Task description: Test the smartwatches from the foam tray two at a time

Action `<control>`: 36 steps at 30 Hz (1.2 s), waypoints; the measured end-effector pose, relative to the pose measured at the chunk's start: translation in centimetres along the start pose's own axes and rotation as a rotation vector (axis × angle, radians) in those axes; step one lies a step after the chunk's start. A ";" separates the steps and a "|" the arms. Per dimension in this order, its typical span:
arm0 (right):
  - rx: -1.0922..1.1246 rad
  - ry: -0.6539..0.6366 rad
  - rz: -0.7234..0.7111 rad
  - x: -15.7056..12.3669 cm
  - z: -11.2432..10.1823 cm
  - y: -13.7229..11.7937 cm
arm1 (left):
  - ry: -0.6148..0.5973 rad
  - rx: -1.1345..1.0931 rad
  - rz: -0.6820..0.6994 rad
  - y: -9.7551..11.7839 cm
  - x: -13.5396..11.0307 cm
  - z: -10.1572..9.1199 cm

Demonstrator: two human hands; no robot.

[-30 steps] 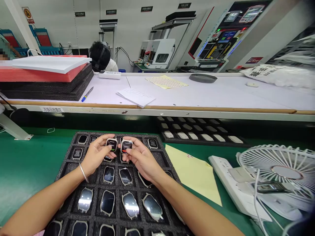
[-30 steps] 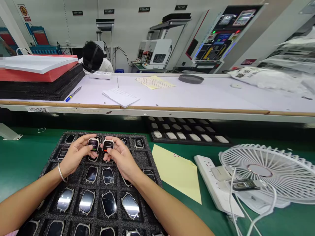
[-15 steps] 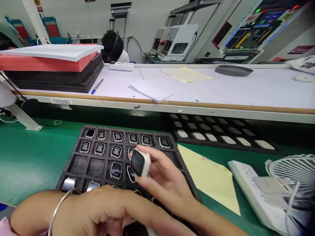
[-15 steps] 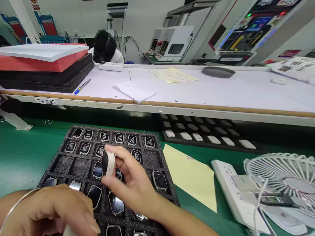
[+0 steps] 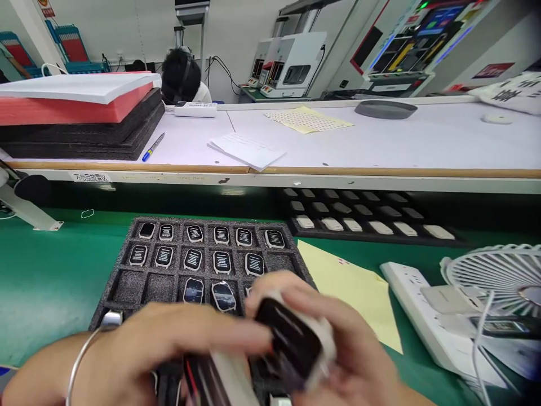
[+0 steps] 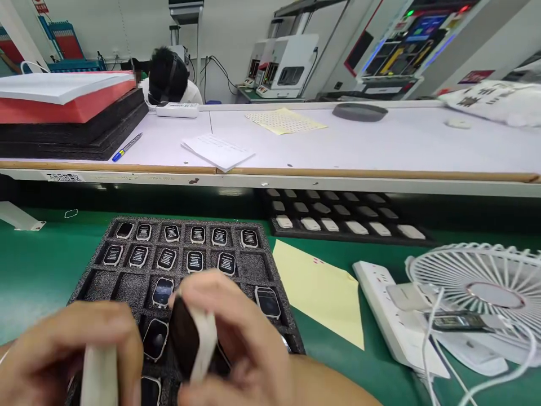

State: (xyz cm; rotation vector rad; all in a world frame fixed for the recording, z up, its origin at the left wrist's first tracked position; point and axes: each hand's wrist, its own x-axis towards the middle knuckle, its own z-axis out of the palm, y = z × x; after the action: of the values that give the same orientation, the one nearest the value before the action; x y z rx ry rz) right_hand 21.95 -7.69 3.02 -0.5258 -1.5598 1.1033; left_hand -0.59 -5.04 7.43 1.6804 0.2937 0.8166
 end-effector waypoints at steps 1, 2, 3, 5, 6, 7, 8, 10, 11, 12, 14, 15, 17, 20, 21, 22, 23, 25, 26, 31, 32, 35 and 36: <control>0.082 0.059 0.081 0.4 0.3 0.6 | 0.067 0.012 -0.016 -0.8 0.3 -0.3; 0.173 0.114 0.173 0.9 0.5 1.3 | 0.170 0.020 -0.027 -1.7 0.7 -0.7; 0.266 0.176 0.260 1.5 0.7 2.1 | 0.262 0.016 -0.051 -2.7 1.2 -1.1; 0.419 0.276 0.426 2.5 0.7 3.9 | 0.434 -0.019 -0.160 -4.9 2.2 -2.2; 0.477 0.317 0.502 3.0 0.6 4.8 | 0.507 -0.038 -0.221 -6.0 2.7 -2.8; 0.528 0.349 0.569 3.4 0.4 5.6 | 0.559 -0.056 -0.289 -7.1 3.1 -3.3; 0.569 0.375 0.625 3.8 0.2 6.4 | 0.593 -0.065 -0.347 -8.1 3.5 -3.8; 0.622 0.409 0.705 4.2 -0.3 7.6 | 0.635 -0.064 -0.412 -9.8 3.8 -4.5; 0.632 0.417 0.730 4.3 -0.5 8.0 | 0.643 -0.066 -0.428 -10.5 3.8 -4.7; 0.635 0.422 0.745 4.3 -0.6 8.3 | 0.647 -0.072 -0.434 -10.9 3.7 -4.7; 0.628 0.428 0.759 4.2 -0.9 8.5 | 0.639 -0.098 -0.439 -11.5 3.6 -4.6; 0.623 0.432 0.765 4.2 -0.9 8.6 | 0.631 -0.111 -0.440 -11.5 3.5 -4.5; 0.608 0.442 0.778 4.2 -1.1 8.6 | 0.616 -0.128 -0.441 -11.4 3.5 -4.2; 0.579 0.458 0.772 4.3 -1.2 8.5 | 0.608 -0.133 -0.445 -11.1 3.5 -4.0; 0.567 0.459 0.763 4.3 -1.2 8.5 | 0.608 -0.136 -0.444 -11.1 3.6 -4.0; 0.553 0.459 0.751 4.3 -1.2 8.5 | 0.607 -0.141 -0.442 -11.0 3.6 -4.0; 0.536 0.459 0.739 4.4 -1.2 8.5 | 0.606 -0.146 -0.439 -11.0 3.6 -4.0; 0.501 0.457 0.714 4.4 -1.2 8.6 | 0.597 -0.158 -0.430 -10.9 3.6 -4.0; 0.486 0.456 0.701 4.4 -1.3 8.6 | 0.591 -0.164 -0.425 -10.9 3.6 -4.0; 0.474 0.424 0.649 4.3 -1.3 8.5 | 0.552 -0.156 -0.403 -10.7 3.5 -3.9; 0.474 0.415 0.642 4.2 -1.3 8.5 | 0.548 -0.150 -0.400 -10.7 3.5 -3.9; 0.466 0.396 0.635 4.2 -1.3 8.4 | 0.538 -0.134 -0.392 -10.6 3.5 -3.9; 0.462 0.394 0.635 4.2 -1.3 8.3 | 0.534 -0.130 -0.391 -10.6 3.5 -3.9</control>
State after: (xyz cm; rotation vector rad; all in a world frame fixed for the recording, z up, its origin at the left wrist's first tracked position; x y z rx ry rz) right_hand 20.11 0.04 -2.00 -0.8827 -0.7625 1.6601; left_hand 1.82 2.98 -0.89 1.2046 0.8878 0.9494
